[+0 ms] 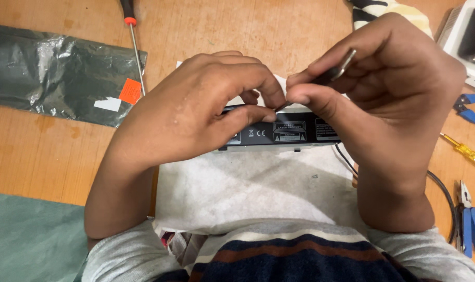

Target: The person works on a DVD player on a table, connecting a power cable and AV cables to its rear panel, then uses a screwdriver to remove screws from the rear casing and handles the device, turning it over to access different sides.

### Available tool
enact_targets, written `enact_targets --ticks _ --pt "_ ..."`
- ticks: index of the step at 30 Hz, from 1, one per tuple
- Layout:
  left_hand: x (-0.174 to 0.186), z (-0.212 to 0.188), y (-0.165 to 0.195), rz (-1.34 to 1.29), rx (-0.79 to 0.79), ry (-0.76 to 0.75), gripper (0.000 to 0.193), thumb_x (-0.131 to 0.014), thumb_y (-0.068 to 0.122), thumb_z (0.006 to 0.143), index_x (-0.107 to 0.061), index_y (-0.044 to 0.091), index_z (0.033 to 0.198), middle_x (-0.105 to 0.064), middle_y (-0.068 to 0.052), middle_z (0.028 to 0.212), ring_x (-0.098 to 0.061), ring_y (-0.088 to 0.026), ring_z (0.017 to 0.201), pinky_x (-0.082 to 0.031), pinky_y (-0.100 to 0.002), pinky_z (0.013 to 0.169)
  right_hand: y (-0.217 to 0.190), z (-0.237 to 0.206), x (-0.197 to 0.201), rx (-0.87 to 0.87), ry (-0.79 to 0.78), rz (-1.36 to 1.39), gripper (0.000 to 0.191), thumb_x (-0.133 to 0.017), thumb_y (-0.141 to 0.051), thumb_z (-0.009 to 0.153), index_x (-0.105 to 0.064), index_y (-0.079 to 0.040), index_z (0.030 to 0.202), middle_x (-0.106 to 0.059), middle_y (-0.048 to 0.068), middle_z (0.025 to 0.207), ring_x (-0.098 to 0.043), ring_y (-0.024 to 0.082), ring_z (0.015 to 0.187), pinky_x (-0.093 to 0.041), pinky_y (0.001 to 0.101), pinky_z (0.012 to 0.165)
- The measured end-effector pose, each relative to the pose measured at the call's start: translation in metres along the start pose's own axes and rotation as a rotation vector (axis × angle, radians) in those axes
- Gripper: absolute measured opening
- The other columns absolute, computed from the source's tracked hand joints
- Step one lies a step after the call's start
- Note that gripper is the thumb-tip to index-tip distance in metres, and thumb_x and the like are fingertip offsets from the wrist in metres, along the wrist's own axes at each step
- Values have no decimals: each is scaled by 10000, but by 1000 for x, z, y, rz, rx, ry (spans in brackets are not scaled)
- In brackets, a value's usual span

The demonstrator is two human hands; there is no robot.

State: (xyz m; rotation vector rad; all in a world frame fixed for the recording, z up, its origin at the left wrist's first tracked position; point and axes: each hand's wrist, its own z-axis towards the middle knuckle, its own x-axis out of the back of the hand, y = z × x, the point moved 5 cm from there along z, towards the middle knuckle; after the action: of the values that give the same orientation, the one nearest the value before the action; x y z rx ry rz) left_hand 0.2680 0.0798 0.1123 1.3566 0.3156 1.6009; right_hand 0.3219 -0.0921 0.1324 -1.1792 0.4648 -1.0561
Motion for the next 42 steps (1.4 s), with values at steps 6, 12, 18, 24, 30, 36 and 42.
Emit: enact_targets --ticks 6,12,18,24,30,36,42 --pt "2 0 3 -5 -79 11 96 -711 84 963 -670 24 1027 -694 -99 940 -675 -296 930 -514 -400 783 0 5 -4 -11 -45 -44 163 -757 50 888 -613 82 957 -716 133 938 -768 172 908 -674 254 815" --pt "-2 0 0 -24 -84 -3 126 -716 109 1001 -671 28 1088 -679 -88 964 -667 -300 958 -507 -400 854 -3 4 -6 -83 -44 -103 174 -805 59 817 -705 92 956 -716 163 926 -743 176 813 -603 241 693" --pt "0 0 5 -22 -100 55 130 -715 96 956 -676 19 1053 -682 -106 966 -655 -328 957 -510 -418 830 -16 16 -14 38 -227 -86 254 -624 157 882 -640 112 1132 -713 173 1005 -758 213 929 -633 244 798" --pt "1 3 5 -13 2 52 143 -736 128 939 -690 10 1005 -683 -120 911 -663 -315 880 -503 -405 716 -5 5 -14 -58 -192 125 372 -506 148 985 -448 97 1349 -651 170 1201 -739 205 1125 -636 247 923" --pt "1 5 9 -59 -33 55 205 -765 101 902 -641 -14 1016 -686 -117 959 -686 -282 902 -533 -379 750 -4 4 -9 -60 -123 15 325 -642 152 910 -578 121 1227 -644 201 1203 -716 243 1001 -631 303 878" --pt "2 8 8 -31 -68 28 203 -778 57 874 -629 -15 993 -670 -105 897 -689 -277 880 -528 -396 783 -7 6 -8 -50 -53 112 374 -677 115 940 -501 85 1268 -607 148 1305 -764 212 1060 -667 277 883" --pt "0 6 4 -31 -33 19 186 -768 12 835 -627 -18 954 -682 -90 873 -693 -275 846 -526 -394 742 3 4 -1 -111 -8 40 273 -720 96 896 -524 76 1084 -660 155 997 -794 241 979 -674 289 809"
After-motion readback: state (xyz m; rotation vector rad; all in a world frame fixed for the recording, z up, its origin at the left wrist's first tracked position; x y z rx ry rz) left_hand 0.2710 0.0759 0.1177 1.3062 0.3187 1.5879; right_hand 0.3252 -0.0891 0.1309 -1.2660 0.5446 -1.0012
